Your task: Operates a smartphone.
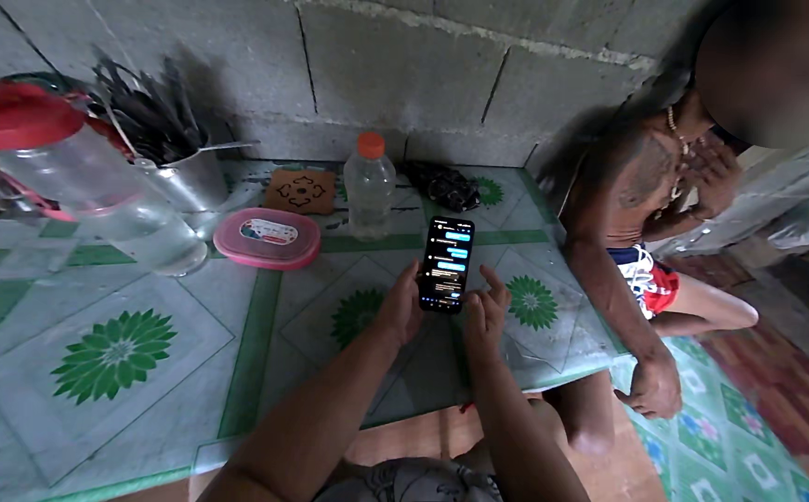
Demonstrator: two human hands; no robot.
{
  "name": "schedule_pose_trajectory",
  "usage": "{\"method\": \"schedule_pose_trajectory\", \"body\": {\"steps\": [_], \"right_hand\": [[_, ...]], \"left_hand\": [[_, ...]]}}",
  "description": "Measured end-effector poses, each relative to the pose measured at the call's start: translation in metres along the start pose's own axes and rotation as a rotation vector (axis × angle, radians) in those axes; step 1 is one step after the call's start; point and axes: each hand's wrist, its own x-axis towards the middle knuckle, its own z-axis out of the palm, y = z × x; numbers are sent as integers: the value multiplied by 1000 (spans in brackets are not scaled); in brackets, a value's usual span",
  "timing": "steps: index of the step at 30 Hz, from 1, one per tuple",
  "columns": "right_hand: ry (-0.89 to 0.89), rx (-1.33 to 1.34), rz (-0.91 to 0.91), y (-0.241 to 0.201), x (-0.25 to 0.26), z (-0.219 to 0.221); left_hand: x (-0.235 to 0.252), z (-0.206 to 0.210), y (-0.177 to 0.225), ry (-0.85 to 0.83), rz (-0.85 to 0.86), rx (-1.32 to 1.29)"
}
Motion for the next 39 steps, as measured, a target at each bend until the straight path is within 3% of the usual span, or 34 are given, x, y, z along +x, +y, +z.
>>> {"method": "schedule_pose_trajectory", "body": {"steps": [10, 14, 20, 24, 39], "right_hand": [[15, -16, -21, 1, 1, 0], [-109, -26, 67, 3, -1, 2], [-29, -18, 33, -1, 0, 1], [-106, -30, 94, -1, 0, 0], [-88, -28, 39, -1, 1, -1]], "left_hand": [[0, 0, 0, 3, -7, 1], [0, 0, 0, 17, -19, 1], [-1, 0, -1, 3, -5, 2], [0, 0, -1, 7, -13, -8], [1, 0, -4, -3, 5, 5]]}}
